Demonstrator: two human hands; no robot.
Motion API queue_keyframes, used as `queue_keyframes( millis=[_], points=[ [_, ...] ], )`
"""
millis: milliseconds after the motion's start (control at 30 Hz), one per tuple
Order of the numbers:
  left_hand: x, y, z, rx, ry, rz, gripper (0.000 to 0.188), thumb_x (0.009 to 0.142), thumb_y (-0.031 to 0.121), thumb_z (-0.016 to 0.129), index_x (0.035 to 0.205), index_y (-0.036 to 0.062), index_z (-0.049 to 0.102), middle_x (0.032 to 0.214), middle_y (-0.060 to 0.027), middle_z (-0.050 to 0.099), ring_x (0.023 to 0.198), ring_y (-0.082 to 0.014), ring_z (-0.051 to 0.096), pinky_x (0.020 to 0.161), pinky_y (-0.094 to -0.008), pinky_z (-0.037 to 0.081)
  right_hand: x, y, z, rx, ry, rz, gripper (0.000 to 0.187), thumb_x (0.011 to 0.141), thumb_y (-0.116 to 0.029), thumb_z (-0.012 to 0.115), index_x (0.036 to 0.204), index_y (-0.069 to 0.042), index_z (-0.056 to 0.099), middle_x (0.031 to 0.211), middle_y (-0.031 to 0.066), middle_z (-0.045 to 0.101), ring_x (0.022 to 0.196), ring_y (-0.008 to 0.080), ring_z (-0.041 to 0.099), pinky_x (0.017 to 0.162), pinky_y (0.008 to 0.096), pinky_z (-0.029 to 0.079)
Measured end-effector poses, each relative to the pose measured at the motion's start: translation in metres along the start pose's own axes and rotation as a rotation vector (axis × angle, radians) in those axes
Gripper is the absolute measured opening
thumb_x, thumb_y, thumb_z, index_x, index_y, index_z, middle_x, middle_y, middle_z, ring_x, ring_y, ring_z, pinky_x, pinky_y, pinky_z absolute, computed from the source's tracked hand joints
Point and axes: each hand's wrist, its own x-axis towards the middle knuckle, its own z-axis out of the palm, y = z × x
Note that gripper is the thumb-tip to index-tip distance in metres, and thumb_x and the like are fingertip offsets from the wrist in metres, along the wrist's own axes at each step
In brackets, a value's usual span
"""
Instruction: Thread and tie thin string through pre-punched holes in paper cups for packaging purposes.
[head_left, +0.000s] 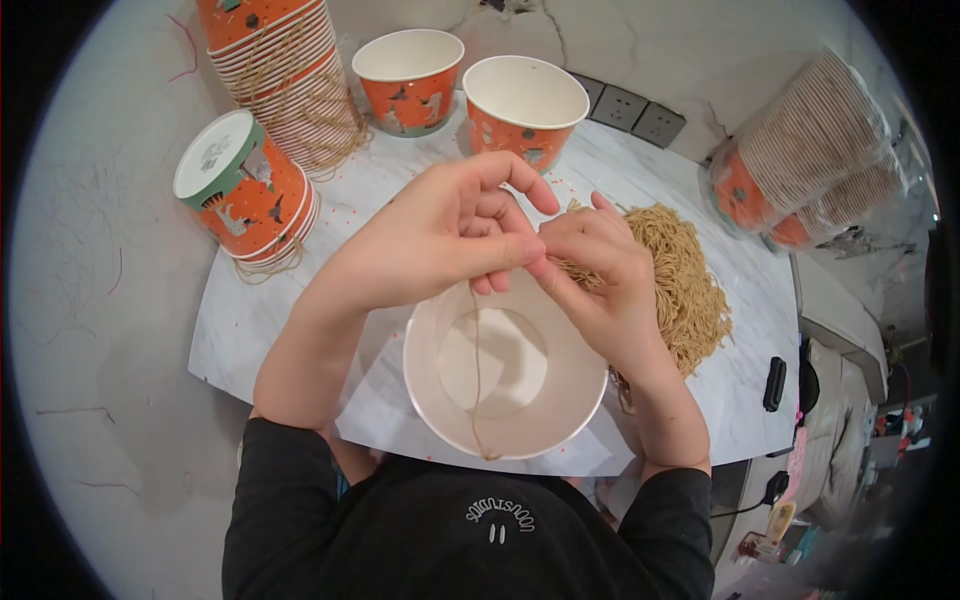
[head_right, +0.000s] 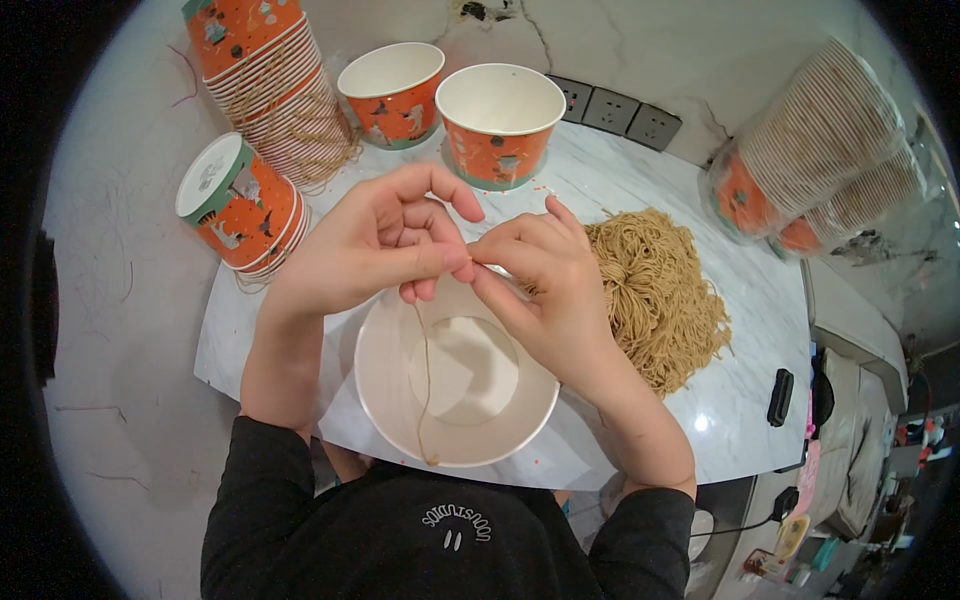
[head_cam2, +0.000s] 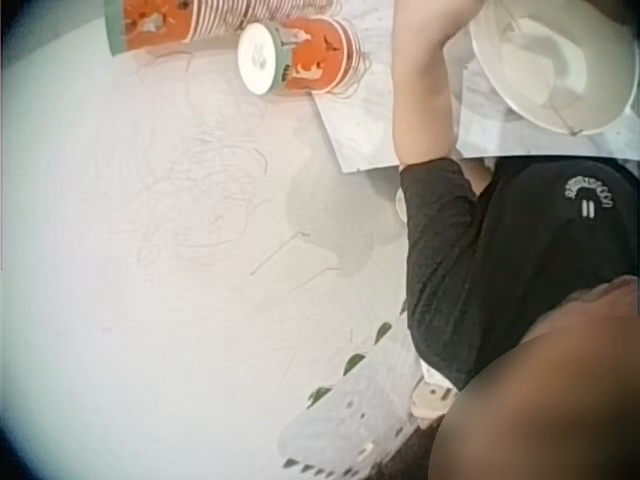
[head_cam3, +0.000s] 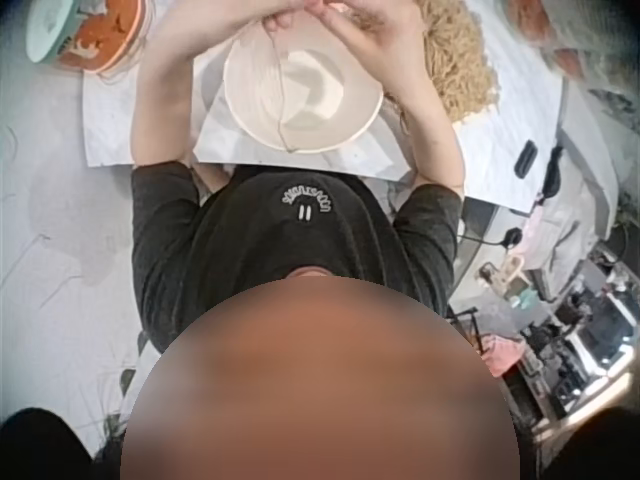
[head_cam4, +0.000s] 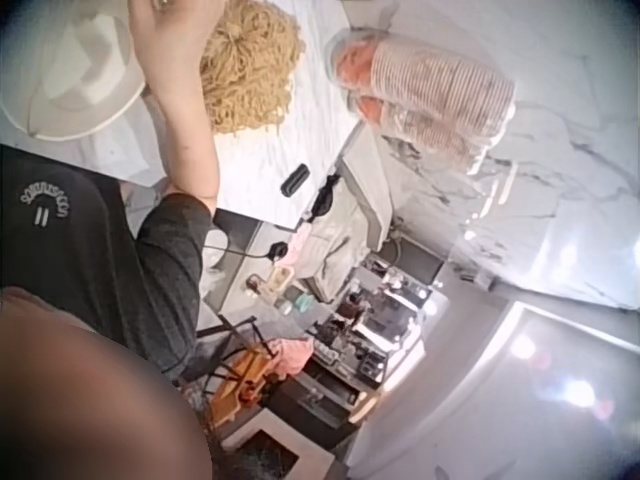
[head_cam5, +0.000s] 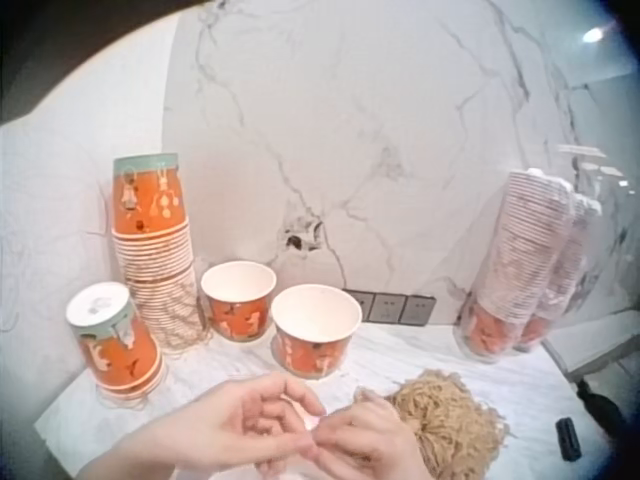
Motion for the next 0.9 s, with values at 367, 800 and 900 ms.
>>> queue_keyframes(
  millis=[367,800,900],
  points=[
    [-0.069,0.045,-0.004,-0.118,0.174,0.213,0.044,0.078,-0.005,0.077,0.117,-0.0038,0.058,0.091,-0.0156,0.074,0.056,-0.0007,0.056,0.047,-0.0149,0.037,-0.002,-0.015,-0.020,-0.107,-0.317,0.265,0.029,0.100,-0.027,0.060,0.101,-0.001,0.073,0.072,0.0090,0.069,0.064,0.0239,0.068,0.063,0.0361,0.053],
    [-0.202,0.054,-0.032,1.240,0.876,0.460,0.026,0.064,0.000,0.083,0.080,0.0030,0.063,0.072,-0.0019,0.047,0.070,-0.0168,0.047,0.063,-0.0292,0.037,0.100,-0.046,0.099,0.532,0.344,-0.315,0.059,0.101,-0.011,0.057,0.154,0.000,0.032,0.133,0.0203,0.059,0.102,0.0311,0.070,0.087,0.0387,0.057],
    [-0.202,0.064,-0.078,1.576,0.837,0.621,0.029,0.070,0.003,0.084,0.074,0.0025,0.055,0.075,-0.0033,0.047,0.077,-0.0233,0.052,0.070,-0.0382,0.041,0.166,-0.073,0.147,0.458,0.324,-0.279,0.084,0.099,-0.012,0.057,0.165,-0.014,0.005,0.145,0.0275,0.053,0.119,0.0462,0.063,0.095,0.0484,0.052]
  ],
)
